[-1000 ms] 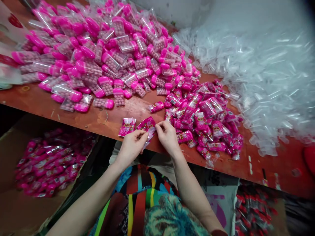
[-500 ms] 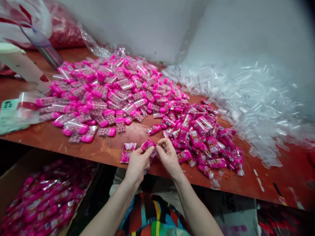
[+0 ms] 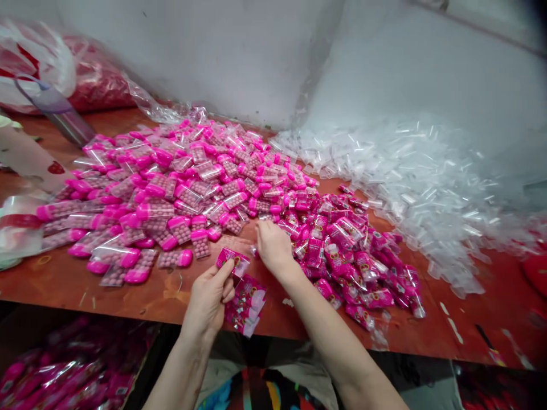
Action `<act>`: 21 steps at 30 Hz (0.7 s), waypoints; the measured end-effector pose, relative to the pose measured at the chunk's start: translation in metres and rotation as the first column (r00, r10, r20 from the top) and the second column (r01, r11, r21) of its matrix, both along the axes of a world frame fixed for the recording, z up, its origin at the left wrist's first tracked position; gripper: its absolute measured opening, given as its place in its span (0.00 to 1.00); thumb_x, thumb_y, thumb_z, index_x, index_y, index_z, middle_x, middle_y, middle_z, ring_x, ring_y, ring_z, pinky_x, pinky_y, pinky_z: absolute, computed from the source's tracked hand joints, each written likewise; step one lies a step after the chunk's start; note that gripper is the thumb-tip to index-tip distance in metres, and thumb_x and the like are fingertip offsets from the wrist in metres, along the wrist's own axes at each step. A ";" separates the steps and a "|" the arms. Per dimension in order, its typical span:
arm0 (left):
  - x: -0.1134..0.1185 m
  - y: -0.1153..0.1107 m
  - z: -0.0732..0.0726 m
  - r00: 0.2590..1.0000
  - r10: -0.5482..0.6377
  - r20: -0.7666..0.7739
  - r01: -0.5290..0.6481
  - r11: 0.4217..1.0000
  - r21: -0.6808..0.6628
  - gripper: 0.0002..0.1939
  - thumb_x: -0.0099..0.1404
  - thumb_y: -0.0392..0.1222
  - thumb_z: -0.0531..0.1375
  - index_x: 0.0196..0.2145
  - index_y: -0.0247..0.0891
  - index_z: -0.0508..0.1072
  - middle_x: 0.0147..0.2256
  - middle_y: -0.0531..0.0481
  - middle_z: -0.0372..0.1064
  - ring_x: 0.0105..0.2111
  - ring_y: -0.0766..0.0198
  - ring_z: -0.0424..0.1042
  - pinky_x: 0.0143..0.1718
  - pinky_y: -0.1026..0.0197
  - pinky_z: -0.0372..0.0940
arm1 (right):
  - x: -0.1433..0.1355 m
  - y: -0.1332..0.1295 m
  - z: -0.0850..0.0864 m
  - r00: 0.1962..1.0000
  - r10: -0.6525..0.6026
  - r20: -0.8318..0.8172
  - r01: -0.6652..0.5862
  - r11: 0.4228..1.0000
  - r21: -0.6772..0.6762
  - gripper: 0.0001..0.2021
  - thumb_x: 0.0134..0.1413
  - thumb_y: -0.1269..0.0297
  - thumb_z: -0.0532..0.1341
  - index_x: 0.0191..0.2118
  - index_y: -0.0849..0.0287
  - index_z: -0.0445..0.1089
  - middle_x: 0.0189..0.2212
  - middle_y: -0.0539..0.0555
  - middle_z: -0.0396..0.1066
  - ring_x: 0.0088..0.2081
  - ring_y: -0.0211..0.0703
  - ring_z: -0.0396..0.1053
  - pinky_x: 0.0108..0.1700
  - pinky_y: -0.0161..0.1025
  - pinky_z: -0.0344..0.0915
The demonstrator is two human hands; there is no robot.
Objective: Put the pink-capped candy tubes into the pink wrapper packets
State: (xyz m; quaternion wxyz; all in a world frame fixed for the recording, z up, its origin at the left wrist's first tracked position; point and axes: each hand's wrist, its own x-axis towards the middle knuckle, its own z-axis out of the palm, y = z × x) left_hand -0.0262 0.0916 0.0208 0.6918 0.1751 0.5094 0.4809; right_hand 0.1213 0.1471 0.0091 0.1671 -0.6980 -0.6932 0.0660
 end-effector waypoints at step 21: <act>0.000 0.014 0.004 0.968 0.059 0.242 -0.045 0.997 -0.063 0.19 0.48 0.35 0.72 0.25 0.35 0.61 0.20 0.62 0.54 0.14 0.80 0.49 0.12 0.72 0.45 | -0.010 0.020 -0.017 0.972 -0.160 0.174 0.169 0.985 -0.040 0.15 0.61 0.59 0.55 0.49 0.62 0.65 0.41 0.64 0.72 0.44 0.55 0.69 0.48 0.50 0.57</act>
